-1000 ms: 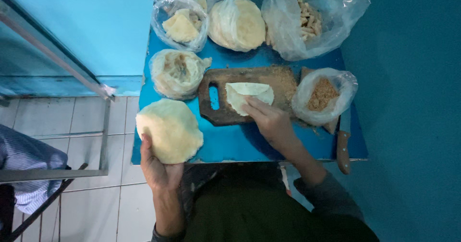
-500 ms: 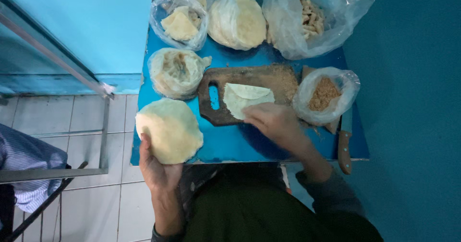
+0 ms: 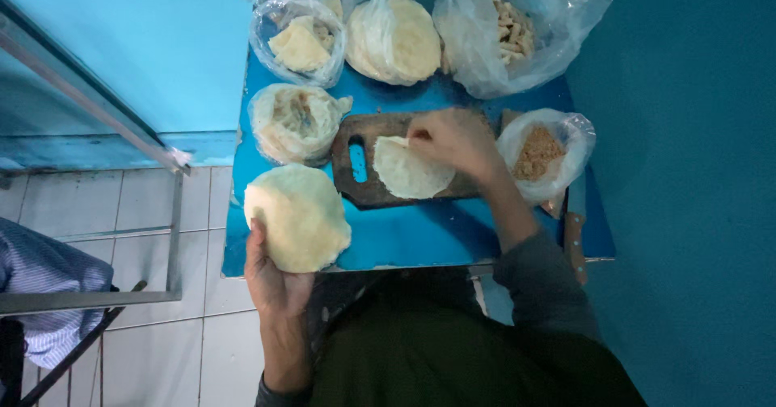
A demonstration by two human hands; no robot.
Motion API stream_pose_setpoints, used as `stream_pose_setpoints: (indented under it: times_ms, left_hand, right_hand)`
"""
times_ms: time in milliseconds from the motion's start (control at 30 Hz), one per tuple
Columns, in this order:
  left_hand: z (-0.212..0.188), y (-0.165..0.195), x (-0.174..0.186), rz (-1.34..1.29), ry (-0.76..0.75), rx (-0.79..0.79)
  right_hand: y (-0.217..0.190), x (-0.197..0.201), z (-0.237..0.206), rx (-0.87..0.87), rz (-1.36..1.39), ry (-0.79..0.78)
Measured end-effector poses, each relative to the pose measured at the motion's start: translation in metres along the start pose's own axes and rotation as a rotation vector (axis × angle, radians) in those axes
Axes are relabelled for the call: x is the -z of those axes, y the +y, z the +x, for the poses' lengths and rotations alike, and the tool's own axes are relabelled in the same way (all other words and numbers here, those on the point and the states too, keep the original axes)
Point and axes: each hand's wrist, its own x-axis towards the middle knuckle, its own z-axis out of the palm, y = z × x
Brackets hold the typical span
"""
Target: The person takes round dough wrappers from a stack, spoons a brown filling from a plastic bag onto a wrapper, folds the wrapper over the filling and presses the edges to seal it, placing the finished pastry aside. They occasionally cut a wrapper in half with a knife on a small wooden board before filling and folding it.
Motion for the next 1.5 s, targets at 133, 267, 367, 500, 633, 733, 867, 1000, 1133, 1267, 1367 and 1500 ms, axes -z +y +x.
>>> stream_pose_setpoints:
  times_ms: [133,267,367,500,633,733,867,1000,1133,1267,1367,1500]
  left_hand:
    - [-0.002,-0.005,0.0,-0.034,-0.005,0.046]
    - [-0.008,-0.013,-0.001,-0.036,0.024,0.105]
    - [-0.013,-0.015,-0.001,-0.042,0.034,0.123]
    - [-0.017,-0.017,-0.004,-0.025,0.041,0.093]
    - [-0.017,-0.015,-0.008,-0.027,0.046,0.095]
    - [-0.014,-0.016,-0.009,-0.026,0.023,0.059]
    - [-0.01,-0.02,-0.01,-0.072,0.004,0.043]
    - [-0.01,-0.025,-0.009,-0.153,-0.024,0.057]
    - [-0.007,-0.029,-0.012,-0.186,-0.073,0.071]
    - [-0.014,-0.037,-0.019,-0.198,-0.127,0.123]
    - [-0.019,-0.049,-0.032,-0.249,-0.251,0.135]
    - [-0.026,-0.066,-0.048,-0.172,-0.363,0.049]
  right_hand:
    - [0.006,0.003,0.016,0.026,-0.098,0.041]
    - [0.01,0.005,0.032,0.088,-0.13,0.014]
    - [0.01,0.004,0.038,0.063,-0.127,0.012]
    - [0.003,0.009,0.026,0.222,-0.089,0.216]
    - [-0.021,0.011,-0.003,0.157,-0.028,0.326]
    - [-0.046,0.002,-0.024,0.148,-0.022,0.0]
    - [-0.068,-0.026,-0.044,0.157,-0.177,0.134]
    - [-0.07,-0.041,-0.049,0.122,-0.19,0.172]
    - [-0.069,-0.025,-0.057,0.218,-0.042,0.172]
    - [-0.088,-0.001,-0.074,-0.115,0.33,0.151]
    - [-0.116,-0.01,-0.102,0.244,0.506,0.222]
    - [-0.12,-0.046,-0.109,0.249,0.552,0.289]
